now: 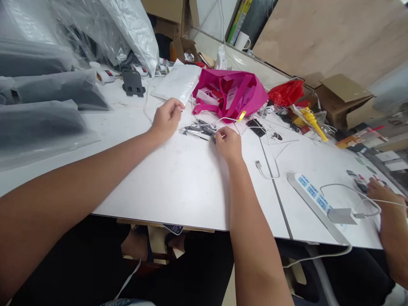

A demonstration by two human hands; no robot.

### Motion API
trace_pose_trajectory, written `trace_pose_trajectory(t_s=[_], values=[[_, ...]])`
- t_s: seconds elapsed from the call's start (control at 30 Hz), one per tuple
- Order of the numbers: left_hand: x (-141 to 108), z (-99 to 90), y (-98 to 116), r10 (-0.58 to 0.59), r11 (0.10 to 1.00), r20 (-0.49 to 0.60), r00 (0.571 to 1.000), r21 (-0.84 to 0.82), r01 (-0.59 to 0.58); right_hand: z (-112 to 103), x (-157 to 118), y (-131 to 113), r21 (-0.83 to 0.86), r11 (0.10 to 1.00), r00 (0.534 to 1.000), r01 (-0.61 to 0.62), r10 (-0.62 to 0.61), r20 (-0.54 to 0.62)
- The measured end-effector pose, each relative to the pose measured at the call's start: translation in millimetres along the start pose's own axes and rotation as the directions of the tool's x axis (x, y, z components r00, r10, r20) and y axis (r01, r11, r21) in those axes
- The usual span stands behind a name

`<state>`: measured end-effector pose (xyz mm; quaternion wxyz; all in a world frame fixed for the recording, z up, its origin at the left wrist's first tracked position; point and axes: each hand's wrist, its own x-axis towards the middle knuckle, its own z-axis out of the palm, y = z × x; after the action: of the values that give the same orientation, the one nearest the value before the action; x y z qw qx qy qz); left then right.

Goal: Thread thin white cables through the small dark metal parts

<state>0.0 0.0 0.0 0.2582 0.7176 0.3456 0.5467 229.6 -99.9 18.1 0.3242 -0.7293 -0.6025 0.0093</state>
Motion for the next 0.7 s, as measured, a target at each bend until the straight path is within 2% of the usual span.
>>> trace_pose_trajectory(t_s=[0.1,0.2,0.27,0.4,0.53,0.7], values=[[10.8,-5.9,-12.9,-0.056,0.998,-0.146,0.988,0.021,0.060,7.0,-3.1,-7.6,0.044,0.991,0.991,0.126,-0.128,0.028],[15.3,-7.9,-20.6,-0.088,0.995,-0.188,0.978,0.036,0.096,15.8,-5.7,-13.9,0.049,0.965,0.959,0.259,-0.263,0.111],[13.8,-6.7,-20.4,-0.065,0.997,-0.167,0.984,0.034,0.072,22.5,-6.7,-16.1,0.049,0.951,0.941,0.305,-0.309,0.135],[4.9,-1.5,-11.4,-0.010,0.999,-0.063,0.998,0.040,0.013,34.5,-7.1,-19.0,0.035,0.941,0.934,0.337,-0.339,0.110],[-2.4,2.3,-1.3,0.036,0.999,0.018,0.999,0.039,-0.037,38.8,-8.9,-25.4,0.048,0.918,0.909,0.395,-0.398,0.128],[-4.9,1.4,4.7,0.025,0.997,0.035,0.999,0.065,-0.027,38.6,-14.5,-28.2,0.043,0.873,0.863,0.486,-0.487,0.135]])
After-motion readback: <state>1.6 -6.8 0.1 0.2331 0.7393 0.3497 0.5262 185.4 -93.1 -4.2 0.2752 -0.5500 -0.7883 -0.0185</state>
